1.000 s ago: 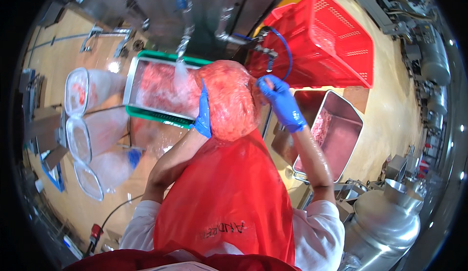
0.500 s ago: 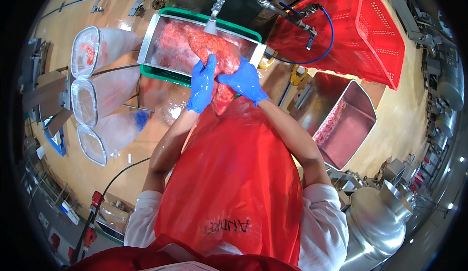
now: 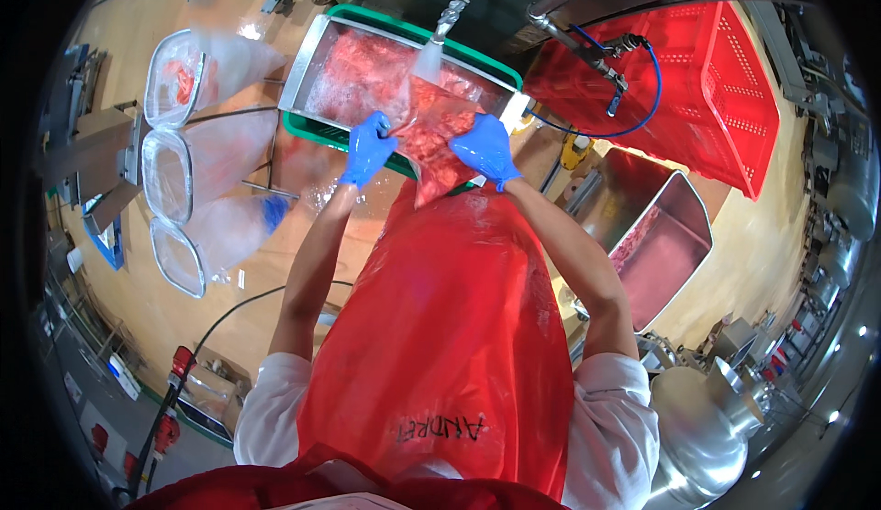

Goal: The person washes ground meat in a green tray under running water, then transfers the meat into a red basket. They repeat this process with additional meat portions, rinsing and moving the meat between containers.

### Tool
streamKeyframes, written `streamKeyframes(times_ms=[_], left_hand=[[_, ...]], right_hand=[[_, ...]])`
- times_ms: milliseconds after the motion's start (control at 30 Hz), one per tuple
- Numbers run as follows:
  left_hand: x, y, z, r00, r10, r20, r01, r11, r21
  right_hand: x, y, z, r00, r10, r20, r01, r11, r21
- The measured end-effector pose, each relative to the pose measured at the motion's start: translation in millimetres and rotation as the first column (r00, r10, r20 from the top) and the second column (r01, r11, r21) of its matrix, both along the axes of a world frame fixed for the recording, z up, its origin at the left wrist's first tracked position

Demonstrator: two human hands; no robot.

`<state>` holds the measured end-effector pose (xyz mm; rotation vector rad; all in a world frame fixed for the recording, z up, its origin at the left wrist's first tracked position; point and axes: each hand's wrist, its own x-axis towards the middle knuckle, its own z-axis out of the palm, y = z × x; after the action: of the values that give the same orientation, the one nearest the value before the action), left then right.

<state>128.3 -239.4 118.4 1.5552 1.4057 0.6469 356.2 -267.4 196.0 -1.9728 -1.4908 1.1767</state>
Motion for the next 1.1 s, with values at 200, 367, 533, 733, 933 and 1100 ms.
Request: streamKeyframes(times_ms=[200,367,533,733,933,1100], left_hand=[[-35,12,-124,0.930,0.159,-0.333,-0.093,0.974,0.206],[-41,11,-101,0.938,0.226,-0.263,-0.202,0.973,0.115],[-49,-36,-108,0.867,0.495,0.051,-0.476,0.855,-0.204],[22,-73,-41,0.756,0.396,0.521,0.078,0.736,-0.672],[121,-17,52,-0.037,0.864,0.502,0.652,0.401,-0.643],[139,8,2,0.050,0.673,0.738,0.634,0.550,-0.544]], right_hand=[[-4,-17,4,0.794,-0.314,-0.521,0.209,0.945,-0.251],[-4,-2,32,0.428,-0.645,-0.634,0.336,0.764,-0.551],[3,13,31,0.353,-0.730,-0.586,0.144,0.661,-0.737],[-6,3,7,0.392,-0.710,-0.585,0.176,0.682,-0.710],[-29,-6,46,0.650,-0.505,-0.567,0.345,0.862,-0.372],[-17,-16,56,0.779,-0.404,-0.480,0.321,0.914,-0.249]])
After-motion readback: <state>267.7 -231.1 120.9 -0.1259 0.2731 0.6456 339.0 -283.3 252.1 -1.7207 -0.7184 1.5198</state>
